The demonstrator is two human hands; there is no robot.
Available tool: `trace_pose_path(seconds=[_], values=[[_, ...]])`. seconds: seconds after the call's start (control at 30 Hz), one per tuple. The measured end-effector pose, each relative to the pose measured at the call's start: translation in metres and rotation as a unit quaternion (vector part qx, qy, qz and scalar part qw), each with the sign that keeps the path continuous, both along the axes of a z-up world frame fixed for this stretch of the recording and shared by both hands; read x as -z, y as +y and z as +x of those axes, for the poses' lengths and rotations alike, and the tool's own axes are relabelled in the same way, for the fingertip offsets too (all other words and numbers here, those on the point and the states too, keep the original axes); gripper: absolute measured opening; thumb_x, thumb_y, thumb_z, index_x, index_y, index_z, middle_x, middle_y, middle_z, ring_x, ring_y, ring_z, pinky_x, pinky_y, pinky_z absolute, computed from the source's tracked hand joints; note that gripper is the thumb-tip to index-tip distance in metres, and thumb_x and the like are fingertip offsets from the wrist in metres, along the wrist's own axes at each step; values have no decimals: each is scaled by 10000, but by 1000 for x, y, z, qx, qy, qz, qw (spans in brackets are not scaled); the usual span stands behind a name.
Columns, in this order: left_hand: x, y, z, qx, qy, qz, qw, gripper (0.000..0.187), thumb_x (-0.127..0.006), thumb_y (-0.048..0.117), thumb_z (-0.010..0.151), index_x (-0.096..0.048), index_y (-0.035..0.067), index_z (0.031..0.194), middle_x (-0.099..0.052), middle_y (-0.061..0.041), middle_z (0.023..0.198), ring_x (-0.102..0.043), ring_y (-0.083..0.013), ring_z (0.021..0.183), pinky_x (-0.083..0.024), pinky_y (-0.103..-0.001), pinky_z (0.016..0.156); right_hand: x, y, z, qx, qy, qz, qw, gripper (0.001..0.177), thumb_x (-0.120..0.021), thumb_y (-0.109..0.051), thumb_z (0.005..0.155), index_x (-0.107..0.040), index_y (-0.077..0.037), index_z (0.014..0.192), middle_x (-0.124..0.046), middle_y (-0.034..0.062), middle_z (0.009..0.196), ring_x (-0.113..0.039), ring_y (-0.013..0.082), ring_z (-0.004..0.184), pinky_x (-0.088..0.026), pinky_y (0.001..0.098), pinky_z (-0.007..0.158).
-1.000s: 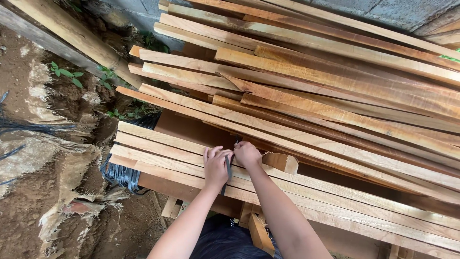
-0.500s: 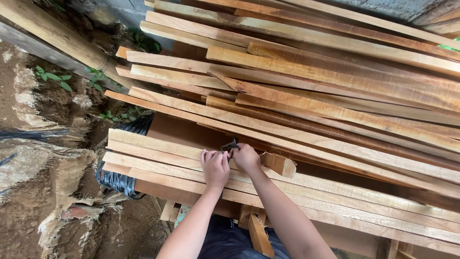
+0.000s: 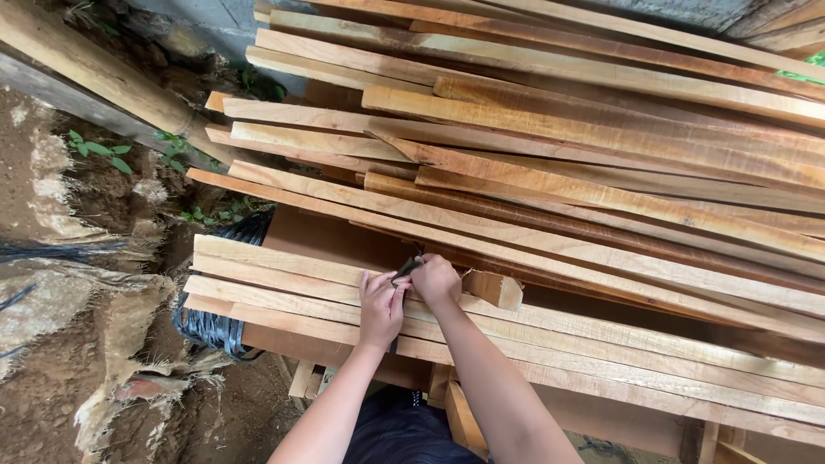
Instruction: The person gathers several thin wooden planks and secures them into a bundle using a black strap. They wrap the strap around the wood and tie it tightly to hold the planks together, then adjust the bundle on the wooden rack.
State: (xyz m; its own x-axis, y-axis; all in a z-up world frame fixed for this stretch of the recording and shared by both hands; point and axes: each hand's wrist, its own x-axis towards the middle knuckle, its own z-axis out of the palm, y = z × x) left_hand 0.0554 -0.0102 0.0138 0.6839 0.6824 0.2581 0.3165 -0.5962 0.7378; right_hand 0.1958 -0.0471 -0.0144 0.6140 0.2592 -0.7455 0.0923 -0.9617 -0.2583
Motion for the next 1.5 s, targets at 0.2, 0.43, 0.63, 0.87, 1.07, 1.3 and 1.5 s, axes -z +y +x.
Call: trace_pose_path(seconds=[0.2, 0.43, 0.63, 0.87, 1.07, 1.3, 1.5], values=[[12, -3, 14, -35, -9, -67, 997, 344, -506, 180, 1060, -631, 182, 739, -728, 51, 821, -636, -183, 1070, -247, -430, 1153, 8, -1, 6, 4, 22, 30, 999, 348, -511, -421, 982, -780, -245, 1113, -783, 100, 1078, -727, 329, 1104, -576, 469, 947], [-4, -12, 11, 24, 93, -20, 995, 403, -490, 303, 1070, -571, 214, 685, -654, 67, 725, -631, -154, 990, -348, -388, 996, 62, -3, 1, -9, -7, -21, 1000, 290, -508, -439, 955, -759, -360, 1074, -780, 2, 1036, -738, 276, 1079, -568, 477, 946], [-13, -8, 6, 64, 100, 15, 993, 414, -500, 316, 1066, -556, 201, 671, -631, 39, 708, -642, -202, 966, -397, -381, 921, 72, 6, 4, -43, -42, -30, 998, 351, -420, -282, 1002, -764, -350, 1025, -751, -11, 1017, -741, 303, 1062, -538, 446, 981], [-7, -8, -10, 82, 105, 49, 990, 345, -510, 322, 1060, -585, 185, 752, -666, 40, 833, -646, -187, 1031, -398, -376, 952, 48, 4, 1, -4, -5, -18, 1000, 312, -499, -420, 996, -763, -324, 1132, -783, 33, 1074, -733, 293, 1102, -566, 476, 939], [-2, 17, -47, 108, 216, 98, 965, 535, -573, 460, 994, -512, 184, 1448, -465, -42, 1501, -358, -325, 1429, -240, -570, 1142, 39, 0, 6, 1, 21, 10, 1000, 358, -509, -467, 991, -766, -281, 1157, -782, 67, 1088, -729, 320, 1109, -579, 495, 928], [2, 22, -42, 113, 267, 140, 947, 484, -640, 349, 933, -582, 293, 1410, -465, 36, 1559, -292, -324, 1507, -125, -628, 1179, 26, 0, 9, -11, 38, 19, 999, 395, -473, -468, 980, -765, -279, 1168, -773, 92, 1120, -713, 348, 1130, -571, 501, 942], [27, 25, -16, 55, 165, 145, 974, 232, -624, 531, 960, -713, 416, 1140, -669, 188, 1097, -541, -118, 1201, -194, -497, 1187, 4, 1, 10, -11, 53, 12, 998, 393, -470, -439, 981, -758, -276, 1194, -765, 80, 1159, -703, 333, 1161, -565, 475, 968]])
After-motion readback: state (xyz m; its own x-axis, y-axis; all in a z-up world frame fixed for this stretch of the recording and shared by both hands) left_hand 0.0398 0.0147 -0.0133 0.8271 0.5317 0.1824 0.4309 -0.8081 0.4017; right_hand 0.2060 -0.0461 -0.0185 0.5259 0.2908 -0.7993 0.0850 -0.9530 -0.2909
